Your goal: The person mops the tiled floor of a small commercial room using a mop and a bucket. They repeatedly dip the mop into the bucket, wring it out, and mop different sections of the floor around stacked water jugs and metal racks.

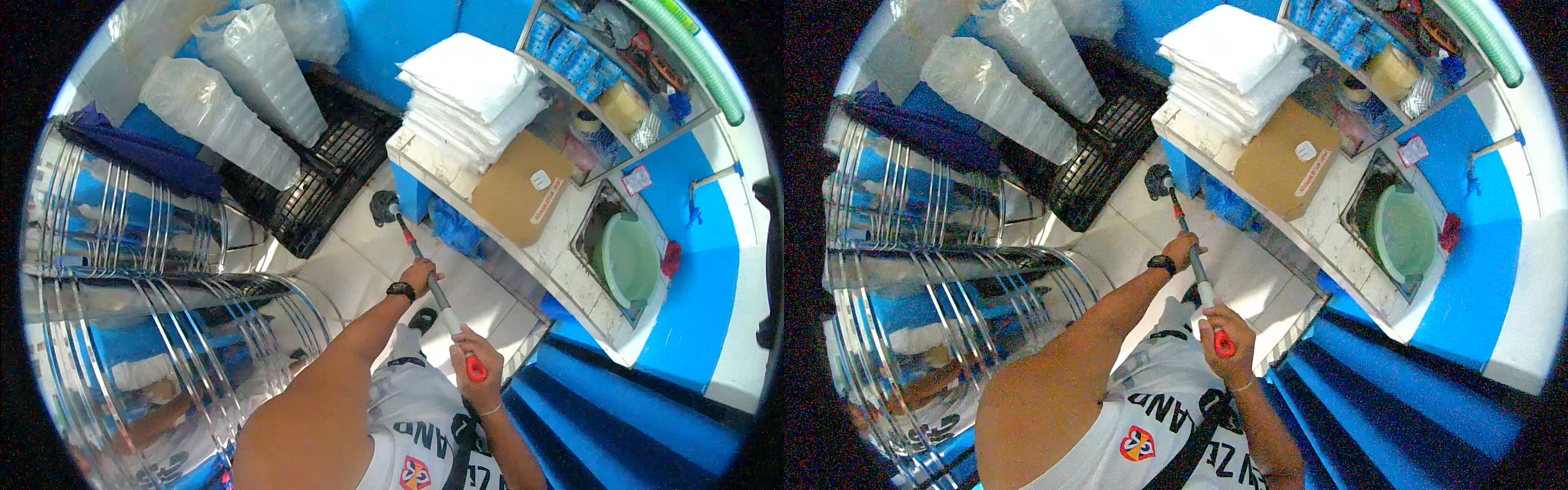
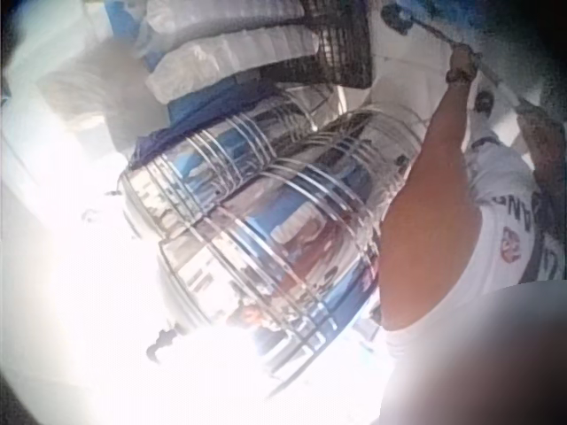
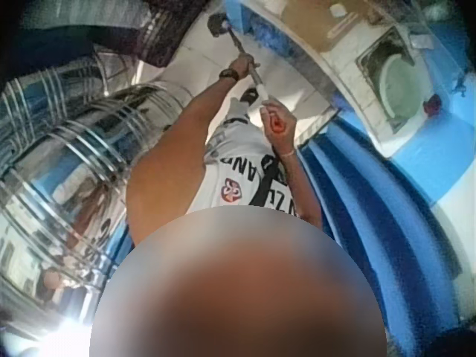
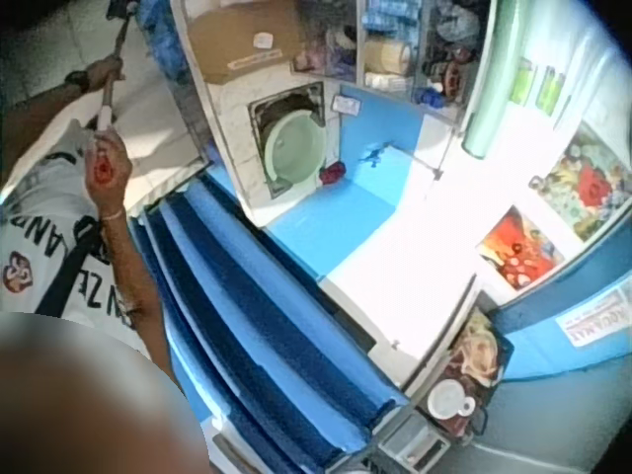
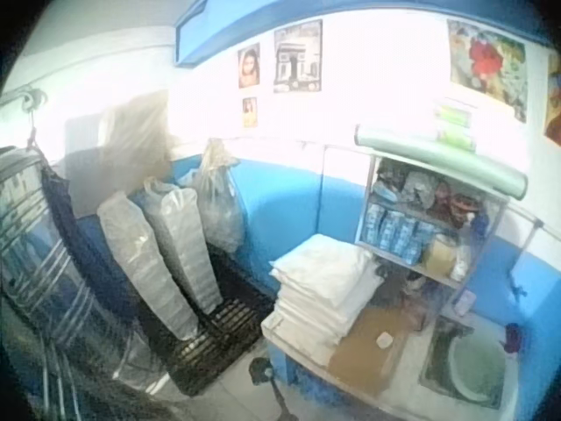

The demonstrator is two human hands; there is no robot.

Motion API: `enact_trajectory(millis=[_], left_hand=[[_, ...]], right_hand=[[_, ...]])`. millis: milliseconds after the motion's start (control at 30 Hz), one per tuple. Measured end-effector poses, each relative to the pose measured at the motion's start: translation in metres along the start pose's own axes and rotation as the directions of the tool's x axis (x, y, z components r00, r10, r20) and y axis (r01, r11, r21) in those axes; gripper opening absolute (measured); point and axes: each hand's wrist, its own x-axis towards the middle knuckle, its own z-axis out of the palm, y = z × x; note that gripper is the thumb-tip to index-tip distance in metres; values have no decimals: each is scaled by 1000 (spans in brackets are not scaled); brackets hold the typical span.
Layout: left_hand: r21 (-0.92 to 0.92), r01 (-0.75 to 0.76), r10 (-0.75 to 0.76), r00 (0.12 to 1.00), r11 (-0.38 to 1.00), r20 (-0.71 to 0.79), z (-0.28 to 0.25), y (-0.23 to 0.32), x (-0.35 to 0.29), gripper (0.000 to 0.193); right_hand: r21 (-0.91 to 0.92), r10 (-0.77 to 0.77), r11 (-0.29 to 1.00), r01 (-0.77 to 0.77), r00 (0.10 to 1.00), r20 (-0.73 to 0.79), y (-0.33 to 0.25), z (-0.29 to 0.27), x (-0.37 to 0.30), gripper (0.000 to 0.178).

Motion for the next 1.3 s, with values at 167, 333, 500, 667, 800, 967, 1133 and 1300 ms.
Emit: enact_trajectory(millis=[167,333,500,667,800,967,1133,1300], left_hand=[[82,-148,145,989,986,34,-9,25,-14,36],[-29,-347,345,937,938,-53,-17,107,-32,31],[-74,-592,596,802,803,51,-44,210,-6,19],[-299,-506,528,849,809,-7,-87,340,29,35],[-585,-448,536,844,676,-26,-124,454,-3,42],[-792,-435,706,708,427,-8,-174,598,-43,38],[-753,-638,853,474,163,-218,-225,715,-41,44],[-711,-653,823,236,-259,-516,-217,737,-14,50]], right_hand=[[-2,-14,1000,14,999,-29,-36,-28,0,10],[61,110,992,-106,992,-59,-91,-111,-16,10],[-107,-114,991,83,935,-335,-102,-184,-36,40],[208,162,975,-80,895,-416,-18,-218,-55,44],[70,275,961,-267,902,-332,48,-216,-96,53],[-379,-104,925,16,971,-214,68,-226,-91,70],[-217,-12,971,-96,894,-447,22,-290,-61,42],[-309,-332,935,174,738,-588,-102,-379,-32,33]])
